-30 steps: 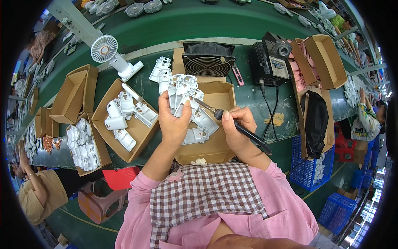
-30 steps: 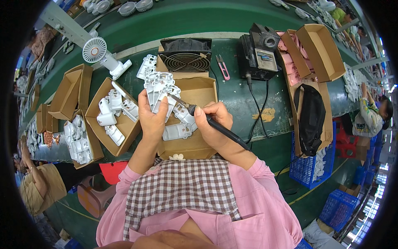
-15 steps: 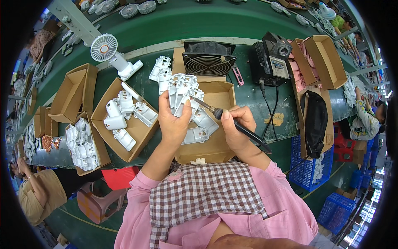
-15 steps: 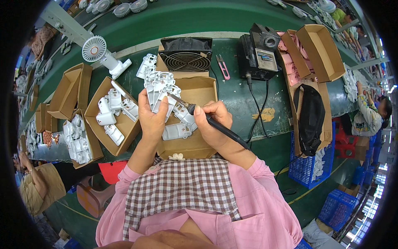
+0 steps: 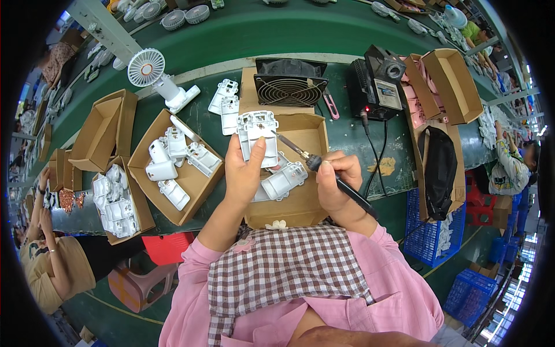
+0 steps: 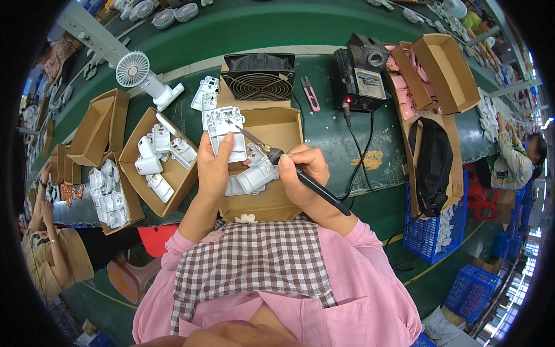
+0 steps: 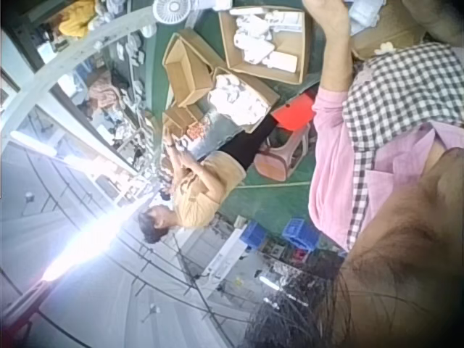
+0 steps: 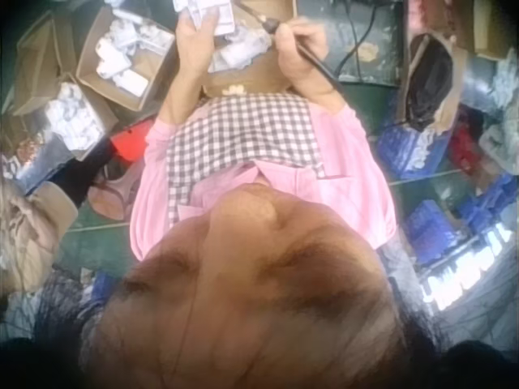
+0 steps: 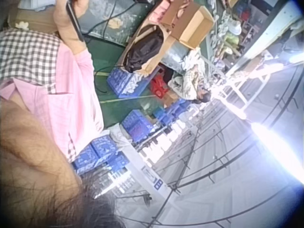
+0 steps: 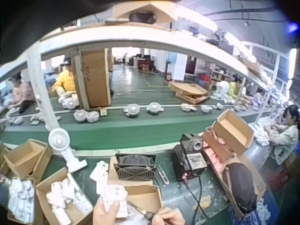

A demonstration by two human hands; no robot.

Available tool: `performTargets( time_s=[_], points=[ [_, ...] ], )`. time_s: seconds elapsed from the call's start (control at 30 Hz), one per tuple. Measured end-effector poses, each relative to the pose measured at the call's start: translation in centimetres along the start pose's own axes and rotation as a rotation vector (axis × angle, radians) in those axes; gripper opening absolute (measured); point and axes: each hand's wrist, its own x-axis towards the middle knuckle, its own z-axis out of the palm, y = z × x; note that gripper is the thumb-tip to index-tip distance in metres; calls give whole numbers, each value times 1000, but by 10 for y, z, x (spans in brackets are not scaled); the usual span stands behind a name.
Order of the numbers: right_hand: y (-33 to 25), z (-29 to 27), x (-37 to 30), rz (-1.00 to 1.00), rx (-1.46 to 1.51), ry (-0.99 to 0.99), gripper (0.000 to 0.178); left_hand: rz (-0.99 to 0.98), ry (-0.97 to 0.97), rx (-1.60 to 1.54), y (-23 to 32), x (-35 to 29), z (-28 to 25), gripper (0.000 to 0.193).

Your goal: The person solders components onto white plastic housings using a soldering iron, placing the finished pieces into a separate box. They then briefly handle a small fan and rearrange cardboard boxes before continuing to solder more plastic components.

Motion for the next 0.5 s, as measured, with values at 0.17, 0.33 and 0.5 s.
performTargets(
  time_s=[0.17,0.33,0.5],
  points=[
    [2,1,1,39,-86,-4,16,51,18,102,0,-1,3,24],
    [3,3,2,104,-101,-11,16,83,7,180,-1,-2,1,22],
    [4,4,4,87,-132,-22,16,119,19,188,-4,-2,2,20]
  ],
)
